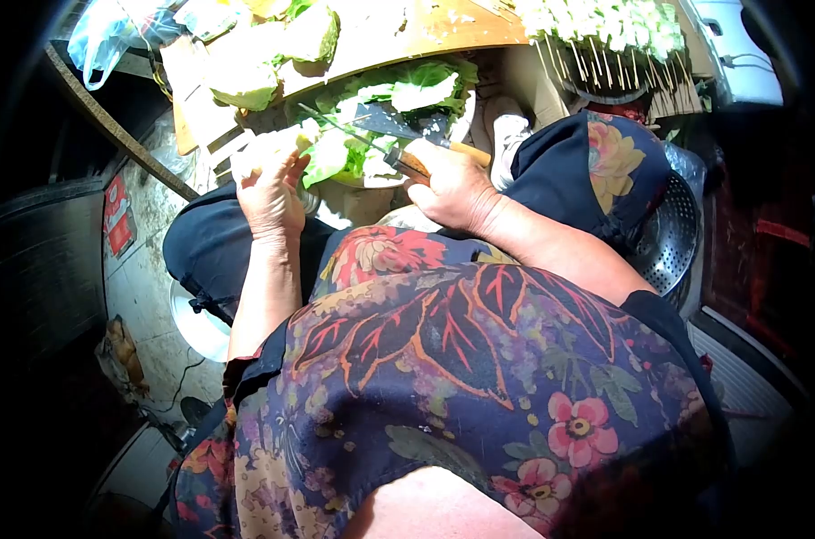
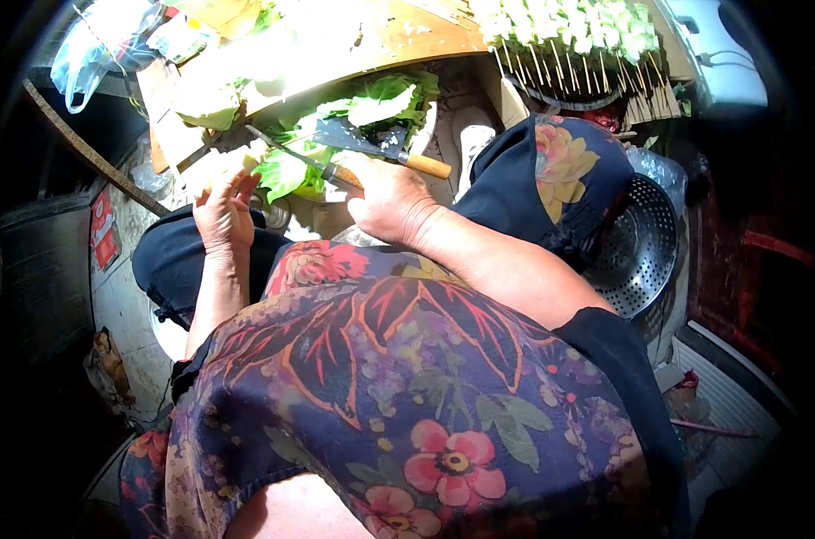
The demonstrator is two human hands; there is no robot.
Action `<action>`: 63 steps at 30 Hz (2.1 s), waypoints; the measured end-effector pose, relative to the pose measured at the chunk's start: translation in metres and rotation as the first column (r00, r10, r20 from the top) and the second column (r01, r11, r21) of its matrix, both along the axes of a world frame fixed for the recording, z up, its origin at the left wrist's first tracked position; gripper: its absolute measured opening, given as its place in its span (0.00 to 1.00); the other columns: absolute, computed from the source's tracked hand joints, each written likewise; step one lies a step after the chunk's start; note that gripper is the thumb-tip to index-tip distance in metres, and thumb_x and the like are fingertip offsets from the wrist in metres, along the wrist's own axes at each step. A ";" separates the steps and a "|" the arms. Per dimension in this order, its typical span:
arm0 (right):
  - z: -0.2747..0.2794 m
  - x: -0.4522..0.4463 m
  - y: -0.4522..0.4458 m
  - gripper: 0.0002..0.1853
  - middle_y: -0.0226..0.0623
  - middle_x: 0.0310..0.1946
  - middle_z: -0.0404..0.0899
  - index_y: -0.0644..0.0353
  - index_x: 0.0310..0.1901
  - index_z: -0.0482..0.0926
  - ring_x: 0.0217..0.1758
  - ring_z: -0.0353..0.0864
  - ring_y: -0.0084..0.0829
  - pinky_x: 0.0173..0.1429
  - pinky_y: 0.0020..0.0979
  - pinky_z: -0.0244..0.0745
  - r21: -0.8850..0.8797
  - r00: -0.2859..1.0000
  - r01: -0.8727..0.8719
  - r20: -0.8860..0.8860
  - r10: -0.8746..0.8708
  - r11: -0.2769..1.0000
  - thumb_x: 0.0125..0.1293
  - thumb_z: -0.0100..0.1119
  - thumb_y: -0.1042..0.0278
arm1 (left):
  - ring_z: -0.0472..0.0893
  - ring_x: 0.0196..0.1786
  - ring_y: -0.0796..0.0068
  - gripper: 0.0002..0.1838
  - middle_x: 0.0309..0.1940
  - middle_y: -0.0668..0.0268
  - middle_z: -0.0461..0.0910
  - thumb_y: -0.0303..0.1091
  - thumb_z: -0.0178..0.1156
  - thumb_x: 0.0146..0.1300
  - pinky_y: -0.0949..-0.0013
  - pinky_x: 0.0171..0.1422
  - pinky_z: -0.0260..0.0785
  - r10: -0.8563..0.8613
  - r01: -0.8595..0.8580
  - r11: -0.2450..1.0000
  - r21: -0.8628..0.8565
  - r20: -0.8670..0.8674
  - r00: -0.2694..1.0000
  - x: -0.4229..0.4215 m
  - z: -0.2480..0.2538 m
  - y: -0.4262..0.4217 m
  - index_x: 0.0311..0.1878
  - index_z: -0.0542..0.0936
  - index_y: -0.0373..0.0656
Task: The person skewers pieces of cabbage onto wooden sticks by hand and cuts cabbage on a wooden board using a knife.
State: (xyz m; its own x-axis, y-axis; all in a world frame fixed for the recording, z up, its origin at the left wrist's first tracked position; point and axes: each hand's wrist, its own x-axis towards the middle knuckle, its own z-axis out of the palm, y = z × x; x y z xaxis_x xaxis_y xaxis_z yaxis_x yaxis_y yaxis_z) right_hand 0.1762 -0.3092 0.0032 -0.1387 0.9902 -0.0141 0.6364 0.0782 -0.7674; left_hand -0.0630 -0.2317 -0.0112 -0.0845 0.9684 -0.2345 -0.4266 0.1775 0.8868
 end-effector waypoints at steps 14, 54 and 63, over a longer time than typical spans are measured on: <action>-0.008 -0.015 0.004 0.16 0.44 0.38 0.78 0.58 0.46 0.71 0.40 0.81 0.46 0.44 0.43 0.77 0.095 0.978 -0.044 0.206 0.024 0.995 0.54 0.54 0.67 | 0.81 0.33 0.73 0.10 0.32 0.67 0.80 0.26 0.65 0.57 0.62 0.42 0.80 -0.057 0.047 0.988 -0.147 -0.064 0.996 0.022 0.002 -0.016 0.43 0.79 0.42; -0.017 -0.002 0.000 0.17 0.49 0.39 0.79 0.57 0.48 0.71 0.43 0.79 0.50 0.47 0.44 0.75 -0.004 0.985 0.012 0.172 -0.011 1.000 0.55 0.54 0.68 | 0.79 0.27 0.74 0.07 0.27 0.67 0.78 0.33 0.60 0.64 0.67 0.32 0.79 0.152 -0.143 0.940 -0.311 0.004 0.988 0.001 -0.008 0.001 0.38 0.78 0.40; -0.011 -0.004 0.003 0.19 0.49 0.40 0.80 0.59 0.50 0.72 0.42 0.81 0.49 0.49 0.44 0.77 0.023 0.996 0.002 0.089 -0.004 1.000 0.54 0.53 0.68 | 0.81 0.36 0.74 0.17 0.38 0.64 0.81 0.21 0.64 0.57 0.68 0.38 0.79 -0.092 0.104 0.960 -0.261 0.057 0.994 0.010 -0.001 -0.008 0.50 0.75 0.41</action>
